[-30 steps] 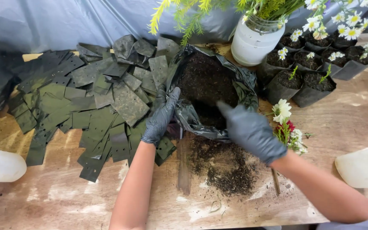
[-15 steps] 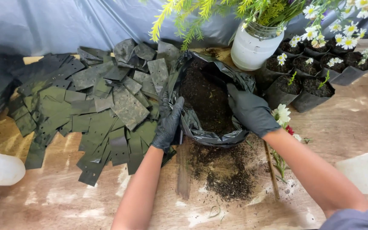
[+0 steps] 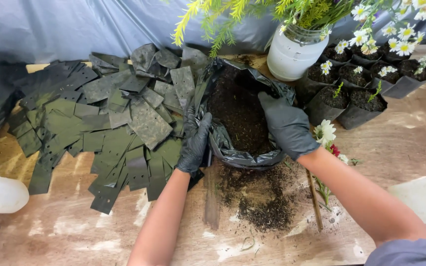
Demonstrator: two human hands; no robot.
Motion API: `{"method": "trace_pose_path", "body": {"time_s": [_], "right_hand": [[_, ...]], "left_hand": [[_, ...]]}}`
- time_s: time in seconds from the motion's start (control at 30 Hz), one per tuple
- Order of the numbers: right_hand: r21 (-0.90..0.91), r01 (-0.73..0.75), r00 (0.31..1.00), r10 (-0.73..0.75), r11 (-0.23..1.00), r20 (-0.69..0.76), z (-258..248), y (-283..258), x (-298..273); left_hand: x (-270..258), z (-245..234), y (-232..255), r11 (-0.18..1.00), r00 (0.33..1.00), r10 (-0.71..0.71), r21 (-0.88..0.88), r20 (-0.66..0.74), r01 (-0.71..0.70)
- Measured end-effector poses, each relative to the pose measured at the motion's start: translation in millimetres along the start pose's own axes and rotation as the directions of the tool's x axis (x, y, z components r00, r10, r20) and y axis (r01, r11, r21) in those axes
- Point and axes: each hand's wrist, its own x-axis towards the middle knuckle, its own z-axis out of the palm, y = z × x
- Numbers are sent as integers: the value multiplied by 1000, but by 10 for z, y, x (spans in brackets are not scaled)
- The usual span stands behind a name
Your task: Filling a nursery bag with soil, planting a sprig, and watering it using a spray bottle.
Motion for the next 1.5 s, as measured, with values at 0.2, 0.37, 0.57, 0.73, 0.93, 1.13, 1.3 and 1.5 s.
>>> {"method": "trace_pose_path", "body": {"time_s": [0.2, 0.37, 0.57, 0.73, 0.93, 1.13, 1.3, 1.5], "right_hand": [[-34, -69, 998, 68, 997, -13, 149, 13, -55], [-185, -60, 968, 12, 981, -252, -107, 119, -532], [563, -469, 828, 561, 681, 11, -565, -57, -1468], [600, -558, 764, 636, 573, 104, 165, 444, -1846], [-332, -437, 896, 373, 836, -240, 257, 738, -1842], [-12, -49, 995, 50, 999, 91, -273, -181, -921], [488, 58, 998, -42, 871, -45, 26, 113, -464], [214, 252, 882, -133, 944, -452, 140, 511, 190]], "left_hand": [[-29, -31, 83, 999, 999, -16, 32, 52, 14], [-10, -104, 55, 997, 998, 63, 45, -27, -61], [32, -315, 214, 940, 997, -56, 339, 58, 33], [-399, -350, 675, 605, 690, 451, 375, 566, -702], [-305, 149, -182, -218, 367, 389, 472, 845, -854], [-137, 328, -586, -476, 311, 616, 657, 724, -585], [-1, 158, -197, -238, 211, 709, 510, 673, -827], [242, 229, 313, 559, 817, 493, 611, 300, -562]]}}
